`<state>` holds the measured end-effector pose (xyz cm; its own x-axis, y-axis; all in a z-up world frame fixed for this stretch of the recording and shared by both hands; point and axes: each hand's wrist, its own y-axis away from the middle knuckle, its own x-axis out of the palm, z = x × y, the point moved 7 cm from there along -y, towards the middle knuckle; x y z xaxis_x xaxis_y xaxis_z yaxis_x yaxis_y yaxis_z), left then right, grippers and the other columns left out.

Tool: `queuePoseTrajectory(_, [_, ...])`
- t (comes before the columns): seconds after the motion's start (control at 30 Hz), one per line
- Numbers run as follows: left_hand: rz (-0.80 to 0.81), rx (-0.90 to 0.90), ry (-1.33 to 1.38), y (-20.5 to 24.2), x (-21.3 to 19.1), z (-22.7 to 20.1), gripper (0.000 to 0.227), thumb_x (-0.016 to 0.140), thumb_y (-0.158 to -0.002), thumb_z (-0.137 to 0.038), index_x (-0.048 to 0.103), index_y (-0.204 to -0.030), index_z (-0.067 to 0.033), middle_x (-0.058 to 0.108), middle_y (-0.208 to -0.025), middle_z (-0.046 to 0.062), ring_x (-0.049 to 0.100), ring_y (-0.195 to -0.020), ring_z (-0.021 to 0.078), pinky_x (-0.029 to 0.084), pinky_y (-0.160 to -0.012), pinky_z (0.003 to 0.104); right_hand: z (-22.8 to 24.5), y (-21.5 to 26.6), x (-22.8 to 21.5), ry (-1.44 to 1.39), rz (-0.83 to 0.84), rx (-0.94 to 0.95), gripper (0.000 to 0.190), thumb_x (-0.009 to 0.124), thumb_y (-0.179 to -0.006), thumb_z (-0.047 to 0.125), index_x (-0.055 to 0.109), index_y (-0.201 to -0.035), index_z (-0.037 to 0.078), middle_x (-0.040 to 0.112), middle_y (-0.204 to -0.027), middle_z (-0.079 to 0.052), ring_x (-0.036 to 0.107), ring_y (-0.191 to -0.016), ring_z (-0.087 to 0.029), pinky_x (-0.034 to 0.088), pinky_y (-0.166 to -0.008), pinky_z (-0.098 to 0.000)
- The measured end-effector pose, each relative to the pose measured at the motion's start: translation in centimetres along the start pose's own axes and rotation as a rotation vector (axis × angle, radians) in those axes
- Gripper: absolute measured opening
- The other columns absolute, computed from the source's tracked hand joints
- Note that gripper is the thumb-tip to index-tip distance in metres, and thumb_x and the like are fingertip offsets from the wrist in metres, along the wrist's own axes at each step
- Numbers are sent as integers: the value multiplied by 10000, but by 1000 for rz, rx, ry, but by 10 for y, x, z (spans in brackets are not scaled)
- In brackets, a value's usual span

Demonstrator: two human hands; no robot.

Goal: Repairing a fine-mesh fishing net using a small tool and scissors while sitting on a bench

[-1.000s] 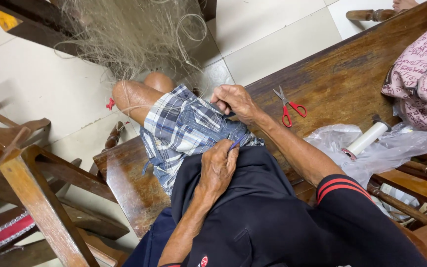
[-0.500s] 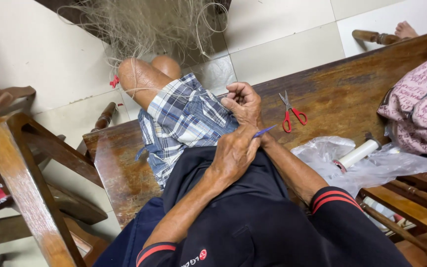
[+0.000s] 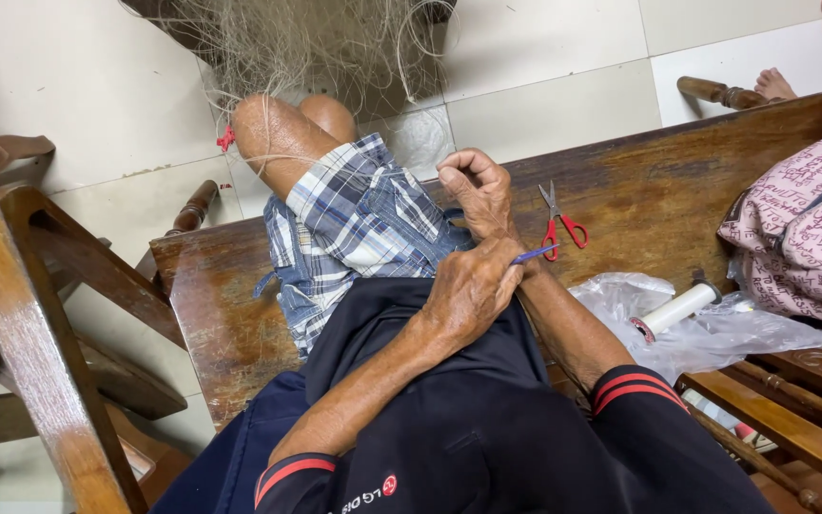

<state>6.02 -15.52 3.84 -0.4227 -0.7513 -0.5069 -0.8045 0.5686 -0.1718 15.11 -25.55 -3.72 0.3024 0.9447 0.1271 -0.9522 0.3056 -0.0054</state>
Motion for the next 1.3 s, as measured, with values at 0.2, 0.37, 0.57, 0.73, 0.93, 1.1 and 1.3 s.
queuePoseTrajectory(0.2, [2,-2,-9,2,0,0,110,733,-1109,-298,731,-1136,-191,809,-989,149,834,-890,501,683,-744,629,-16,3,2,-139,-25,-7,248,850,-1152,235,828,-1210,-5,718,-818,-107,702,-730,-134,622,-680,-283])
queuePoseTrajectory(0.37, [12,2,27,5,-11,-7,59,725,-1105,-249,733,-1110,-191,793,-945,138,839,-904,467,677,-724,577,-27,6,2,-313,-59,120,247,823,-1152,234,789,-1236,4,757,-926,-104,775,-766,-149,687,-684,-294])
queuePoseTrajectory(0.57, [1,16,40,0,-15,-16,78,710,-1126,-238,733,-1112,-164,792,-938,169,831,-900,484,671,-723,588,-40,6,-10,-321,-76,139,263,835,-1139,247,786,-1225,4,753,-921,-102,775,-756,-144,695,-675,-293])
queuePoseTrajectory(0.73, [19,11,5,3,-7,-3,57,726,-1109,-265,744,-1119,-211,784,-893,162,826,-847,477,664,-721,589,-40,16,-19,-211,-86,64,284,917,-1072,159,806,-1247,-36,755,-925,-154,747,-741,-166,678,-681,-311])
queuePoseTrajectory(0.93, [10,25,-28,1,-10,-6,56,751,-1094,-254,732,-1129,-214,773,-878,159,834,-852,467,662,-706,578,-56,21,-27,-147,-73,21,305,917,-1086,138,810,-1290,-62,736,-879,-188,759,-703,-209,696,-663,-343])
queuePoseTrajectory(1.1, [17,18,-51,0,-10,-9,88,717,-1126,-277,722,-1159,-196,776,-901,184,830,-860,470,669,-744,578,-49,31,-17,-384,-34,304,344,798,-1151,292,766,-1258,-33,810,-932,-178,835,-749,-223,772,-725,-389])
queuePoseTrajectory(1.3, [21,-13,-67,7,-10,8,109,763,-1095,-291,720,-1119,-194,777,-926,125,838,-869,446,665,-709,579,-49,19,-20,-410,272,372,566,734,-1172,496,747,-1279,-60,847,-932,-201,877,-787,-236,768,-778,-392])
